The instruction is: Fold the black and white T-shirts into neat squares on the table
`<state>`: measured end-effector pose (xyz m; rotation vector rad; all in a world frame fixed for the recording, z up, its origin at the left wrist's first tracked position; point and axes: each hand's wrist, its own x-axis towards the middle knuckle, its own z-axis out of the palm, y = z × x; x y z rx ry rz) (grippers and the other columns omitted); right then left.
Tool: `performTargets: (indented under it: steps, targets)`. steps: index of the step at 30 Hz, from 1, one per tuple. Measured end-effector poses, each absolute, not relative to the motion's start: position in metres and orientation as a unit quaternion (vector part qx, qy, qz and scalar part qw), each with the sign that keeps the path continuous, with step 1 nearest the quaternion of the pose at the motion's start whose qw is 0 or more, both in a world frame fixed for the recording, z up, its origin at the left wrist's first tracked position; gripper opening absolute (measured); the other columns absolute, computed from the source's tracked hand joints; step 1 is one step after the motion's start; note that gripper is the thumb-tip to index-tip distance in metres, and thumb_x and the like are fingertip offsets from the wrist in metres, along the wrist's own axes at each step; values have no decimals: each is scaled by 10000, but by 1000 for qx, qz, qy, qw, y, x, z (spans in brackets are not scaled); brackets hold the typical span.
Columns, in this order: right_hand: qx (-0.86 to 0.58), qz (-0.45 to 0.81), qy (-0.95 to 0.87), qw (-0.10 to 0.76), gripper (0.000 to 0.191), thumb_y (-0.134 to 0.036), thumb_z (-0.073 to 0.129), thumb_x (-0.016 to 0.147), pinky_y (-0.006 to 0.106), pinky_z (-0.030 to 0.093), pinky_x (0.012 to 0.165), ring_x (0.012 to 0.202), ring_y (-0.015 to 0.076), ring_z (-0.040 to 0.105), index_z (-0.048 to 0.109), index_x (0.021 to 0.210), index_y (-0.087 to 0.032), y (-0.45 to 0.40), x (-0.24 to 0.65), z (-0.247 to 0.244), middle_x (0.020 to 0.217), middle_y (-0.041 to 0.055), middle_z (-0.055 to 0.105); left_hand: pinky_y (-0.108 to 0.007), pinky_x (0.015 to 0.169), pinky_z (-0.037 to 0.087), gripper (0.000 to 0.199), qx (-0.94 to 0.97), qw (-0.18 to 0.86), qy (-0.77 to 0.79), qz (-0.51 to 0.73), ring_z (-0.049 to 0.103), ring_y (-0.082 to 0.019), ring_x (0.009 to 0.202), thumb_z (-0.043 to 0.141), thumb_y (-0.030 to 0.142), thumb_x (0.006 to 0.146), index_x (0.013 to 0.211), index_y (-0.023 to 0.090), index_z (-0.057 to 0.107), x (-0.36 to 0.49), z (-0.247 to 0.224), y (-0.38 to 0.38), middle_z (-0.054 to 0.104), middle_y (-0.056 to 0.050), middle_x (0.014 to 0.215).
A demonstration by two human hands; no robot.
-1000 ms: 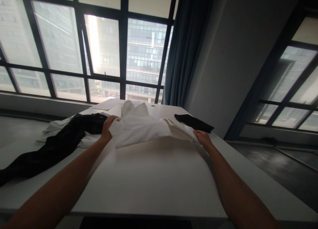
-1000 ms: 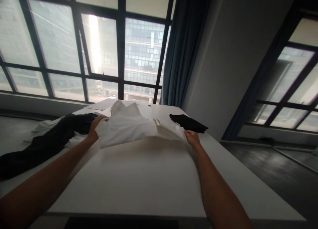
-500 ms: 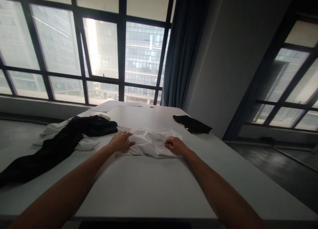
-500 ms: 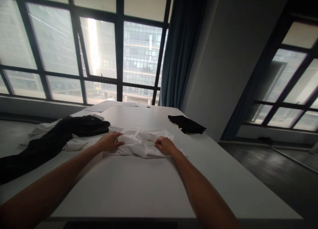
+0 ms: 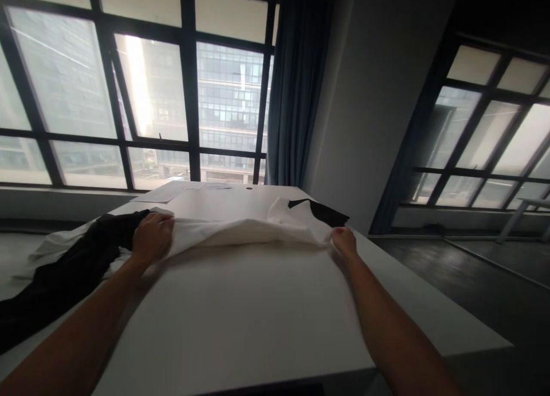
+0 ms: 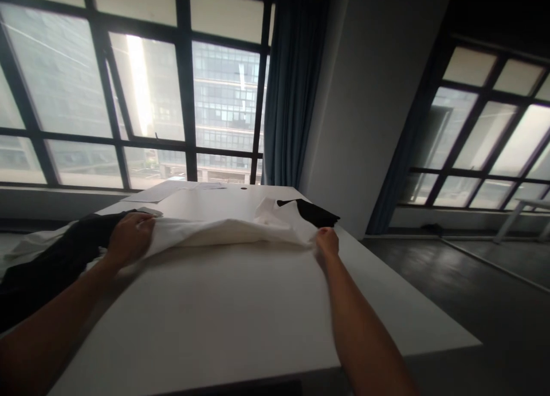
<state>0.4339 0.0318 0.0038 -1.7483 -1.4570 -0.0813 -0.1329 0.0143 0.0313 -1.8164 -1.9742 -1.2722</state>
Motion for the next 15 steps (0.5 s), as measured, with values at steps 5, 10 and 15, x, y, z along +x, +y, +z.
performTargets:
  steps: [5, 10, 15]
  targets:
    - [-640, 17, -662, 390, 479, -307, 616, 801, 379, 460, 938, 1059, 250, 612, 605, 1264, -187, 44, 396, -4, 1302, 150, 592, -421, 880, 477, 340, -680, 50, -623, -383, 657, -305, 975, 507, 433, 866, 995, 184, 699, -114, 21, 17, 724, -111, 1047]
    - [-608, 63, -753, 243, 524, -280, 673, 800, 326, 460, 860, 969, 227, 632, 593, 1302, -153, 40, 362, -11, 1198, 144, 651, -480, 948, 430, 296, -767, 34, -605, -211, 654, -345, 1042, 621, 402, 775, 989, 246, 753, -94, 11, 13, 735, -93, 1088]
    - [-672, -20, -658, 340, 188, -257, 600, 842, 324, 426, 809, 919, 235, 616, 687, 991, -184, 33, 364, 8, 1022, 110, 690, -385, 834, 490, 315, -715, 8, -620, -323, 684, -298, 920, 536, 435, 816, 869, 216, 756, -98, 24, 10, 752, -90, 1000]
